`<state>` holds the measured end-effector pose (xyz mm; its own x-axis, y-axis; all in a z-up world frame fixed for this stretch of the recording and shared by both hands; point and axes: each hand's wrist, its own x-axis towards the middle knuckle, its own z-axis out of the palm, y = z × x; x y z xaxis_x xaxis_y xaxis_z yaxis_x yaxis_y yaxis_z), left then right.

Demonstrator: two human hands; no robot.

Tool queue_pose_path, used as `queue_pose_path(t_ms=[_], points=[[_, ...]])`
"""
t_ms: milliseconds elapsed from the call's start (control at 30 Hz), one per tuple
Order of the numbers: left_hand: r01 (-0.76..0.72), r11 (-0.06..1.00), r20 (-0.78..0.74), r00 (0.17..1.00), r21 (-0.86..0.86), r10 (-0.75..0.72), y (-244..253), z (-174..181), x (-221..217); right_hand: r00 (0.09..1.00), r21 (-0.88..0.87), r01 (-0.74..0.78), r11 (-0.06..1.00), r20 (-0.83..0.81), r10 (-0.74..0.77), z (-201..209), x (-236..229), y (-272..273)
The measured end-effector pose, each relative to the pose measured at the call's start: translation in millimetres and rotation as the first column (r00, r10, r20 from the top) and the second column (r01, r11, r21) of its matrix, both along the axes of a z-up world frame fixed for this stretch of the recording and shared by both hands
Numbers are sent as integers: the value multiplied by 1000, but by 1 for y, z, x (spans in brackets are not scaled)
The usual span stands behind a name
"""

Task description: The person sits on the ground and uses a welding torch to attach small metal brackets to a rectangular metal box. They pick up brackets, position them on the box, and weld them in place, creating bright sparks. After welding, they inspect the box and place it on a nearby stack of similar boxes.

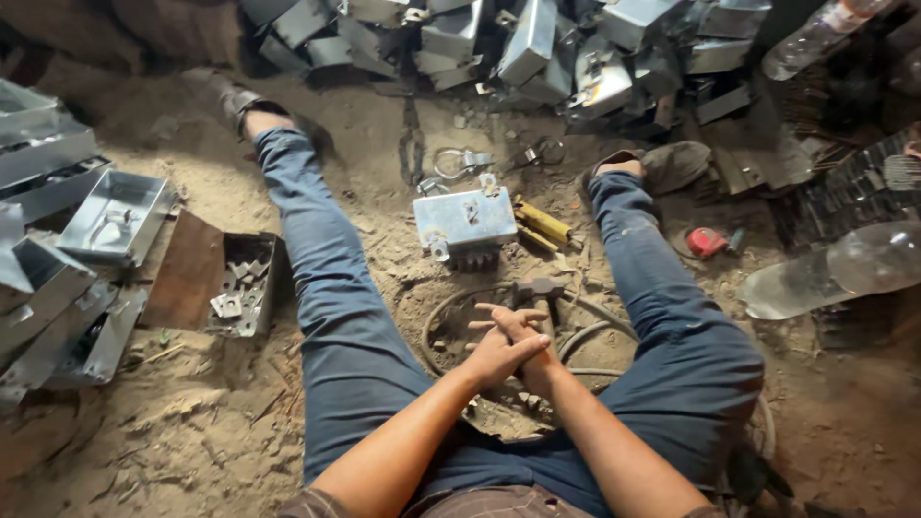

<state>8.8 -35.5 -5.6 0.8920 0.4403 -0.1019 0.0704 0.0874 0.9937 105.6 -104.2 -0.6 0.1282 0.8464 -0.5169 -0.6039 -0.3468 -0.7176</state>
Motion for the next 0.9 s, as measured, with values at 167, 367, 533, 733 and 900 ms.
queue_pose_path(t_ms=[167,367,533,733,900], points=[[-12,1000,37,999,29,11,1,-6,1,997,-4,48,999,-63,-48,-25,4,3],[17,997,49,999,-81,-13,-1,-14,8,999,-21,29,999,-34,-30,-5,-1,9],[-14,994,-3,1000,111,15,-2,-22,14,1000,-28,8,1000,-16,-8,19,-5,13],[6,1000,102,995,19,-7,-1,-30,15,1000,-7,-11,1000,-7,11,24,-5,17],[-19,1000,63,998,7,18,-4,-25,12,1000,21,-8,1000,-17,8,30,-7,12]])
